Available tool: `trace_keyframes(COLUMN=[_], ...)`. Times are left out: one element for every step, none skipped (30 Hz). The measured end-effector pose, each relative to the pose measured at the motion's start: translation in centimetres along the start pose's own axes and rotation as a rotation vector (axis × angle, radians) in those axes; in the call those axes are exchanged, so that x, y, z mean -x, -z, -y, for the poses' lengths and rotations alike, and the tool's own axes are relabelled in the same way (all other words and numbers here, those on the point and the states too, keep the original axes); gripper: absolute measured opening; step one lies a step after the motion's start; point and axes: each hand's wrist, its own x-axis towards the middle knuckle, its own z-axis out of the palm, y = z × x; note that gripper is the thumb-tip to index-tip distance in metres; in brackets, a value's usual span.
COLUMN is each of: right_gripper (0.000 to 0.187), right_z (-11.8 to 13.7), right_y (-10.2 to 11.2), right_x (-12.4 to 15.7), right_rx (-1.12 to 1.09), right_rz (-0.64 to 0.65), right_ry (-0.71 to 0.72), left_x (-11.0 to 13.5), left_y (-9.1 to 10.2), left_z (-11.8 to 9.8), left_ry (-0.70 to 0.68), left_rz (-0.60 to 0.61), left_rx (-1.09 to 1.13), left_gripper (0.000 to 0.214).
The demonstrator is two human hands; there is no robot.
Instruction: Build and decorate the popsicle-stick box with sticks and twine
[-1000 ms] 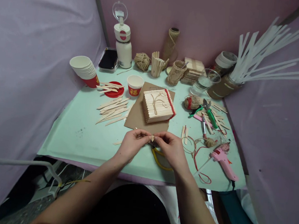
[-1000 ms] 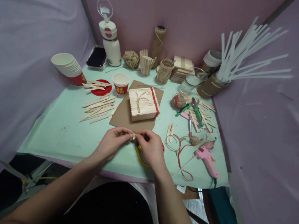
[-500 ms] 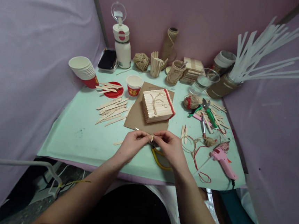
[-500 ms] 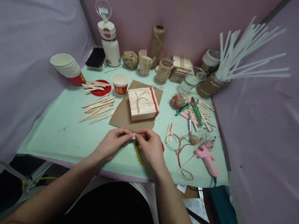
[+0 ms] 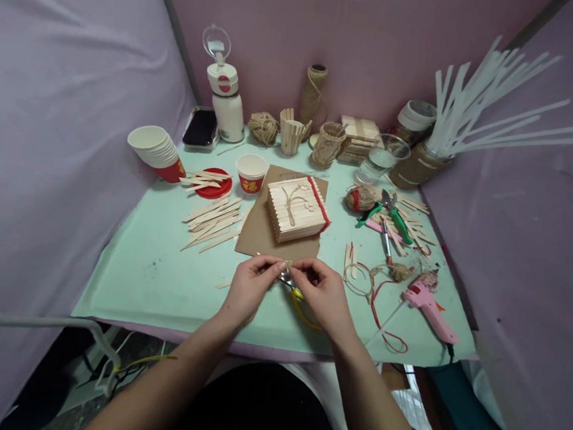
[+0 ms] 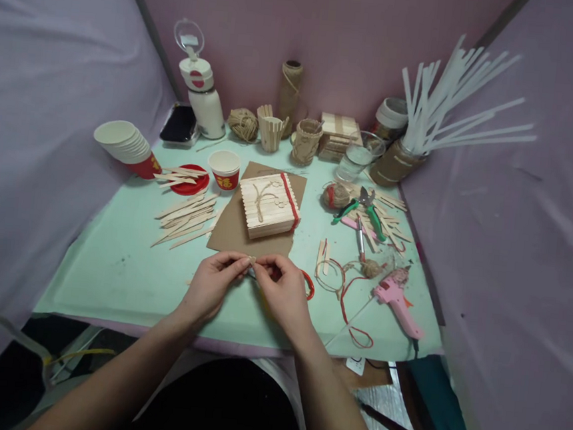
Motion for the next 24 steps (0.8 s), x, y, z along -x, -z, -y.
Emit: trace_keyframes(right_gripper=[0.019, 0.019, 0.018, 0.018, 0.018, 0.018, 0.018, 0.018, 0.018, 0.019, 0.019, 0.02, 0.02, 0.02, 0.02, 0.02, 0.019, 0.019, 0.019, 0.019, 0.02, 0.02, 0.02, 0.019], right_z=[0.1, 0.1, 0.1, 0.2, 0.2, 0.2, 0.2, 0.1, 0.1, 0.1, 0.0, 0.0, 0.0, 0.0, 0.1, 0.1, 0.2, 0.3, 0.3, 0.4, 0.4, 0.4, 0.3, 0.3], right_y=[-0.1, -0.1, -0.1, -0.2, -0.2, -0.2, -0.2, -0.2, -0.3, -0.3, -0.3, -0.3, -0.3, -0.3, -0.2, -0.1, 0.0, 0.1, 0.2, 0.3, 0.3, 0.4, 0.4, 0.4], right_x=[0.1, 0.1, 0.1, 0.2, 0.2, 0.2, 0.2, 0.2, 0.2, 0.3, 0.3, 0.3, 0.3, 0.3, 0.3, 0.3, 0.4, 0.4, 0.5, 0.5, 0.5, 0.6, 0.6, 0.6], right_rx=[-0.003, -0.011, -0.023, -0.038, -0.053, -0.069, -0.081, -0.09, -0.096, -0.099, -0.101, -0.102, -0.1, -0.095, -0.086, -0.073, -0.056, -0.036, -0.016, 0.003, 0.02, 0.036, 0.051, 0.064], right_rz=[-0.007, -0.01, -0.011, -0.013, -0.014, -0.016, -0.019, -0.022, -0.026, -0.029, -0.03, -0.03, -0.028, -0.025, -0.021, -0.016, -0.012, -0.005, 0.003, 0.012, 0.022, 0.031, 0.04, 0.048], right_ry=[-0.006, -0.013, -0.021, -0.028, -0.034, -0.036, -0.037, -0.036, -0.035, -0.034, -0.034, -0.035, -0.036, -0.036, -0.035, -0.033, -0.029, -0.024, -0.018, -0.013, -0.01, -0.008, -0.007, -0.008], left_x=[0.1, 0.1, 0.2, 0.2, 0.3, 0.4, 0.4, 0.5, 0.5, 0.6, 0.6, 0.7, 0.7, 0.7, 0.7, 0.6, 0.5, 0.4, 0.2, -0.1, -0.3, -0.5, -0.7, -0.8], left_y=[-0.1, -0.2, -0.3, -0.4, -0.4, -0.5, -0.6, -0.7, -0.7, -0.8, -0.8, -0.9, -0.8, -0.7, -0.6, -0.4, -0.2, 0.1, 0.4, 0.7, 1.0, 1.2, 1.4, 1.6], left_z=[0.0, -0.1, -0.1, -0.2, -0.2, -0.2, -0.2, -0.2, -0.2, -0.1, -0.1, -0.1, 0.0, 0.0, 0.0, 0.0, -0.1, -0.2, -0.5, -0.8, -1.3, -1.8, -2.3, -2.8], left_ry=[-0.004, -0.007, -0.007, -0.006, -0.003, 0.0, 0.003, 0.005, 0.007, 0.01, 0.015, 0.021, 0.027, 0.033, 0.037, 0.041, 0.042, 0.04, 0.035, 0.027, 0.017, 0.005, -0.003, -0.007], left_rz=[-0.008, -0.017, -0.024, -0.029, -0.033, -0.037, -0.042, -0.045, -0.048, -0.047, -0.043, -0.038, -0.032, -0.024, -0.011, 0.009, 0.03, 0.049, 0.064, 0.074, 0.083, 0.099, 0.129, 0.163], left_rx=[0.015, 0.03, 0.045, 0.059, 0.072, 0.08, 0.086, 0.09, 0.093, 0.092, 0.089, 0.086, 0.082, 0.075, 0.063, 0.048, 0.026, -0.005, -0.049, -0.102, -0.164, -0.23, -0.291, -0.34], left_gripper=[0.02, 0.019, 0.019, 0.019, 0.019, 0.02, 0.021, 0.022, 0.023, 0.023, 0.024, 0.024, 0.024, 0.024, 0.024, 0.024, 0.025, 0.026, 0.026, 0.025, 0.025, 0.024, 0.023, 0.022])
